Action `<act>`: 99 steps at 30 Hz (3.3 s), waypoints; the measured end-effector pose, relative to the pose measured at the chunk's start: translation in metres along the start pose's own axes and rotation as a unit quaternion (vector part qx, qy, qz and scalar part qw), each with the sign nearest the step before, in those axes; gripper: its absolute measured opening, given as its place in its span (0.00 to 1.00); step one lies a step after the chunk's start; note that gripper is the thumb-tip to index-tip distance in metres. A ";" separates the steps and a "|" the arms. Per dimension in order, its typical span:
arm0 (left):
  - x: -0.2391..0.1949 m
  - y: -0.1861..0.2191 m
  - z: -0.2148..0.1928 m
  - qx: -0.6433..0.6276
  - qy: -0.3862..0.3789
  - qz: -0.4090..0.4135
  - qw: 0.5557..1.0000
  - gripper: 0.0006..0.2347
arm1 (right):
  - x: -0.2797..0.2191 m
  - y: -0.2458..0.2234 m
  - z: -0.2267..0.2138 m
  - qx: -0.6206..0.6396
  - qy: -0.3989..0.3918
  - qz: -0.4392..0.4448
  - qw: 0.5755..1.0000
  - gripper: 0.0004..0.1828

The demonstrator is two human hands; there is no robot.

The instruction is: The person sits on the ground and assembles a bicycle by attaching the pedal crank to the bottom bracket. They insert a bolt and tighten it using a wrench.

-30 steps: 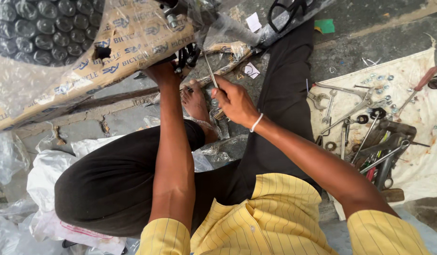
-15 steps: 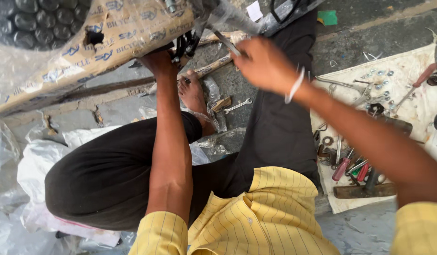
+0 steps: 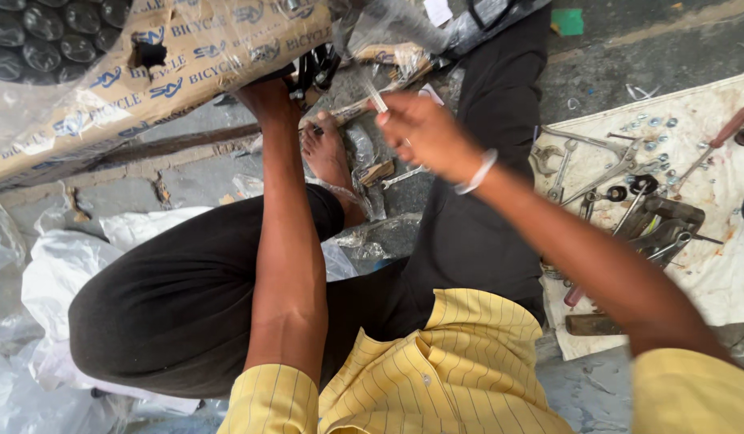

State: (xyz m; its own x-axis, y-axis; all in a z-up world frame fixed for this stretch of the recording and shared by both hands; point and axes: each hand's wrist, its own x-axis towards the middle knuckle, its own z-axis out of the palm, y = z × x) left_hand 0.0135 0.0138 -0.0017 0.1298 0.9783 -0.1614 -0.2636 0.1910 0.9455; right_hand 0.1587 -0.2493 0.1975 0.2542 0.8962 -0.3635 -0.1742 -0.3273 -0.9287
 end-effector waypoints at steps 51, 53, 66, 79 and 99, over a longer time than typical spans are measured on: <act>0.007 -0.040 -0.027 0.245 0.011 0.141 0.959 0.06 | -0.011 -0.060 -0.064 -0.295 0.016 -0.021 0.955 0.20; 0.008 -0.044 -0.022 0.142 -0.003 0.124 0.982 0.08 | -0.017 -0.037 -0.045 -0.207 0.058 -0.069 0.974 0.21; 0.003 -0.017 -0.012 0.242 0.019 0.171 0.955 0.05 | -0.018 0.012 0.058 -0.220 0.235 -0.214 0.922 0.23; -0.003 -0.023 -0.011 -0.015 0.021 -0.021 0.999 0.07 | -0.007 -0.063 -0.018 -0.352 0.013 -0.135 0.926 0.24; 0.008 -0.019 -0.009 -0.004 -0.019 -0.010 1.000 0.06 | -0.010 0.028 0.047 -0.201 0.195 -0.221 0.934 0.21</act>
State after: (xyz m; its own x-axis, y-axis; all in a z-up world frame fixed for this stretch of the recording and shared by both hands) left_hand 0.0111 0.0189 -0.0234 0.1709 0.9708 -0.1684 -0.2688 0.2104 0.9399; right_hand 0.1066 -0.2530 0.1787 0.5572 0.8193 0.1353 0.3804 -0.1070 -0.9186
